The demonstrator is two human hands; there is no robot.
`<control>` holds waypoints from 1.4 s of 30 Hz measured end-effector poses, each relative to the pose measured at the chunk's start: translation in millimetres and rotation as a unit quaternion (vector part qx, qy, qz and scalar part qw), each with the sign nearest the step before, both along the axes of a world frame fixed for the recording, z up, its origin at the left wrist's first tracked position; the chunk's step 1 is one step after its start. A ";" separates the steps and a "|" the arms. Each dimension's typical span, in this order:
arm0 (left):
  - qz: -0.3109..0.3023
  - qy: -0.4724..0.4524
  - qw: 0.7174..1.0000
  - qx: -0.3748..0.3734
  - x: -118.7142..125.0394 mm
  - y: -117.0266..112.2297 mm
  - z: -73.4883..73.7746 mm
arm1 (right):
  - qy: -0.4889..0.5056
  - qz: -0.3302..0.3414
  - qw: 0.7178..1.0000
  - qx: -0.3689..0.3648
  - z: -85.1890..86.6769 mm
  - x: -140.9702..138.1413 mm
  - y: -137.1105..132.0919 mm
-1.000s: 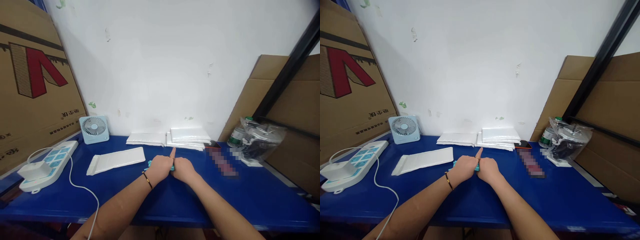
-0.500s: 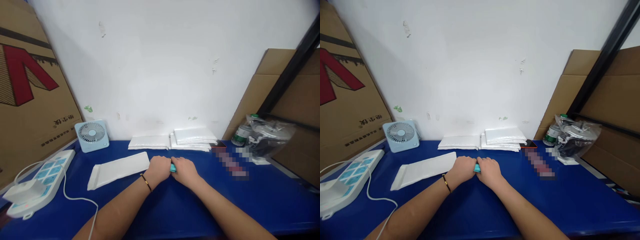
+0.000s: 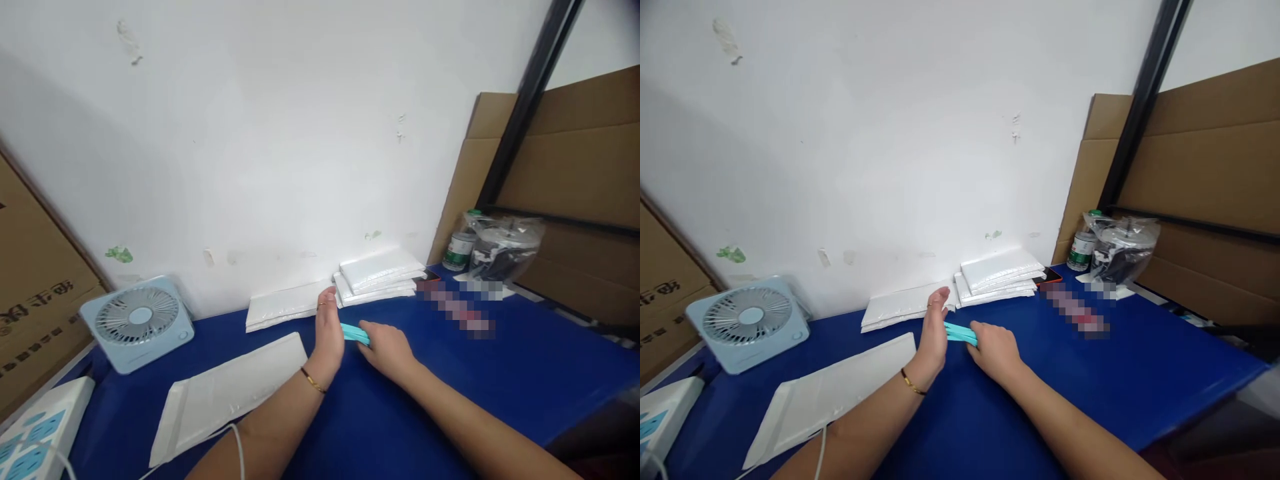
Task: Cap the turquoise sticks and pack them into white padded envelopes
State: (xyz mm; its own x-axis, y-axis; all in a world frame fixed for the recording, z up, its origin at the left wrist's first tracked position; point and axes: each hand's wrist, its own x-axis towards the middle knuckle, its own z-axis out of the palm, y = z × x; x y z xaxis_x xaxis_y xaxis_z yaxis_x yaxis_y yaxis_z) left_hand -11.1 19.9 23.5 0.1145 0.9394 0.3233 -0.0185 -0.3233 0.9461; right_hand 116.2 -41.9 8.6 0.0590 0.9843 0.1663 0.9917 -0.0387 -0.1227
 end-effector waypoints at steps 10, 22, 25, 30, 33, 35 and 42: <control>0.092 0.582 0.808 -0.005 -55.0 -34.3 11.0 | 0.141 -0.031 0.985 0.090 -1.0 54.4 0.9; -0.066 0.541 0.830 0.118 -128.5 -150.3 -15.4 | 0.177 0.096 0.977 0.070 17.0 86.7 -24.2; -0.127 0.484 0.860 0.096 -144.4 -174.9 -12.8 | 0.103 0.115 0.987 0.045 18.0 96.6 -35.8; -0.064 0.489 0.865 0.089 -133.3 -169.2 -0.3 | -0.038 0.120 0.992 0.007 16.6 108.5 -46.5; -0.079 0.533 0.834 0.116 -100.8 -152.6 0.1 | -0.087 0.135 0.987 0.003 18.2 113.8 -53.0; -0.112 0.563 0.810 0.120 -77.1 -141.5 -5.9 | -0.109 0.145 0.983 0.000 18.5 116.5 -58.0; -0.080 0.540 0.829 0.122 -44.2 -126.2 -17.7 | -0.172 0.177 0.969 0.023 4.8 122.4 -71.7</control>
State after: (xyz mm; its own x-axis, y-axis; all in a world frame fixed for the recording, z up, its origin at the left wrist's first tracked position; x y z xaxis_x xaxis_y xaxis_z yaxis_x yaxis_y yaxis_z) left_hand -55.3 -106.2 5.8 0.5771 0.8064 0.1290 0.7360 -0.5820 0.3458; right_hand 238.6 -113.5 13.4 -0.3475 0.9239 0.1600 0.9244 0.3090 0.2236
